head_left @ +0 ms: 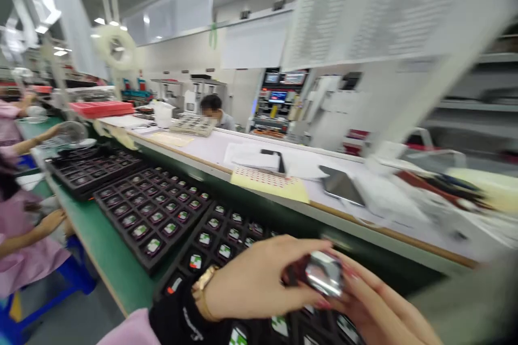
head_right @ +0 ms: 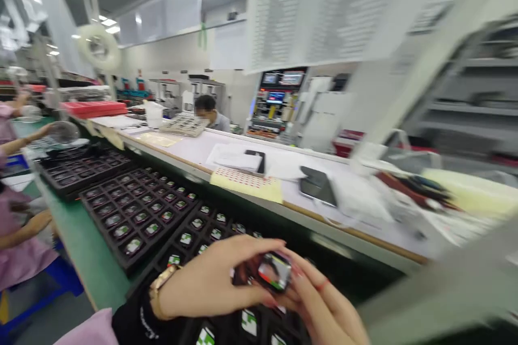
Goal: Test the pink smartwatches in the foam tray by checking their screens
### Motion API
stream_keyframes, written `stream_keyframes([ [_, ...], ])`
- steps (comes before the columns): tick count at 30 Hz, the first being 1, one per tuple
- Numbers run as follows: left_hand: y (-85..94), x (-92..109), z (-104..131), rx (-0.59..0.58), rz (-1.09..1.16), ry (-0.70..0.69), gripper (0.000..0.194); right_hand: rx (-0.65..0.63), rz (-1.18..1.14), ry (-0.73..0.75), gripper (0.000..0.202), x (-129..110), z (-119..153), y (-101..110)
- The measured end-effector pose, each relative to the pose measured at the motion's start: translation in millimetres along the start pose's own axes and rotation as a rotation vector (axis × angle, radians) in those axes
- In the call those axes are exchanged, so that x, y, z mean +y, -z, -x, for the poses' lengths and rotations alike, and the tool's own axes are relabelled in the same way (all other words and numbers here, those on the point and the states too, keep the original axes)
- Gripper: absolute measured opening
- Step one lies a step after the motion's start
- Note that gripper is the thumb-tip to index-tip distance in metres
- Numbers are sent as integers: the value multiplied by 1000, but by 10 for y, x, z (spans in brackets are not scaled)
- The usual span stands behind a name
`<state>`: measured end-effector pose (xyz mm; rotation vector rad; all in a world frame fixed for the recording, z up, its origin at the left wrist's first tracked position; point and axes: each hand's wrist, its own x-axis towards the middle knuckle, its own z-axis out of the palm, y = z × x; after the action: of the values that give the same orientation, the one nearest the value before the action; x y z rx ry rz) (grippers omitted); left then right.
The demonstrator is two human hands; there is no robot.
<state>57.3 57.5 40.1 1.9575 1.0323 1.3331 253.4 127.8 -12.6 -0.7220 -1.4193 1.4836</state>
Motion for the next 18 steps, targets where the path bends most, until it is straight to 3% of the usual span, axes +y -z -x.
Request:
stream_keyframes([
  [2, -7, 6, -14, 40, -6, 81, 64, 26, -39, -66, 41, -162, 64, -138],
  [6, 9, -85, -89, 88, -95, 138, 61, -32, -48, -4, 55, -362, 2, -328],
  [12, 30, -212, -133, 139, -209, 61, 55, -136, -78, 85, 48, -399, -38, -312],
  [15, 34, -211, -115, 211, -159, 48, 54, -115, -18, 201, 37, -386, 3, -302],
  [18, 36, -201, -116, 270, -102, 50, 57, -66, 154, 389, 49, -375, 21, -310],
])
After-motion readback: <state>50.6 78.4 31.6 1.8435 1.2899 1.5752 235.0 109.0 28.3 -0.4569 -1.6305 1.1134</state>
